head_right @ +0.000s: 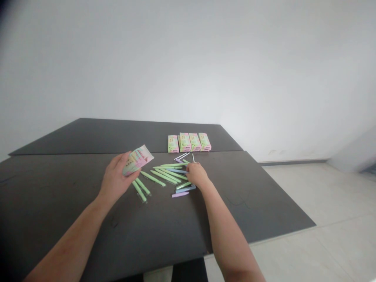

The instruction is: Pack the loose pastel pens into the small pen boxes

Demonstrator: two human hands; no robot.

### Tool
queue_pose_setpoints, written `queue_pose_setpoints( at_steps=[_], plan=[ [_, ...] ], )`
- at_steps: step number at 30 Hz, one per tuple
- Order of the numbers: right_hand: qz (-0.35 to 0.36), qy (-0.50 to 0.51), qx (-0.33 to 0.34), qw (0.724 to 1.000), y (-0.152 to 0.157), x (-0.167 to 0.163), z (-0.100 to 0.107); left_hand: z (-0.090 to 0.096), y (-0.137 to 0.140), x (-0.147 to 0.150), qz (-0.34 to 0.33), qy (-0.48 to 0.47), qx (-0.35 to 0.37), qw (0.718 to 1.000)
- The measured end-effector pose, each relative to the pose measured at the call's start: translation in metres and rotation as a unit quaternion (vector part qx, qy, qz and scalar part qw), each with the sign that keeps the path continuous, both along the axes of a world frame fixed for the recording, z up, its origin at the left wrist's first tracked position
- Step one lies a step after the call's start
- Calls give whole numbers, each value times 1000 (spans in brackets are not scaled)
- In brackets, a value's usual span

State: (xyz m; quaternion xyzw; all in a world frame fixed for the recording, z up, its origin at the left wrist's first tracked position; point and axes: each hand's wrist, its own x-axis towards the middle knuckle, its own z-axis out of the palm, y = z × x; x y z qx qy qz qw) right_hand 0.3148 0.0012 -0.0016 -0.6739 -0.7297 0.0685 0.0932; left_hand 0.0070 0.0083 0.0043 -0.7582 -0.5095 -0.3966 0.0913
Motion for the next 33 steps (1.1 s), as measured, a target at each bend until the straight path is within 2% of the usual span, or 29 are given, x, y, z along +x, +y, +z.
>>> queue_pose_setpoints(
  at_steps=[5, 8, 10, 13, 15, 17, 19, 27, 33],
  plan=[
    [-20, 41, 28, 999, 1, 7, 5, 1, -1, 1, -6, -3, -8, 1000],
    [-20, 168, 84, 982, -2, 10, 14, 1, -1, 1, -24, -2, -12, 1000],
    [-23, 294, 120, 948, -5, 9, 21, 1, -1, 1, -34, 0, -15, 999],
    [-6, 458, 153, 875, -10, 5, 31, 0, -1, 2, -37, 6, -24, 999],
    [25, 534, 170, 828, -15, 2, 36, -1, -1, 2, -39, 12, -28, 999],
    [55, 563, 178, 805, -21, -3, 41, -2, -2, 2, -43, 19, -27, 999],
    [76, 554, 179, 810, -27, -8, 45, -2, -3, 2, -51, 25, -22, 998],
    [125, 428, 210, 870, -37, -21, 46, -3, -6, 2, -67, 49, -14, 996],
    [119, 394, 228, 882, -38, -18, 47, -1, -6, 3, -64, 45, -13, 997]
  ],
)
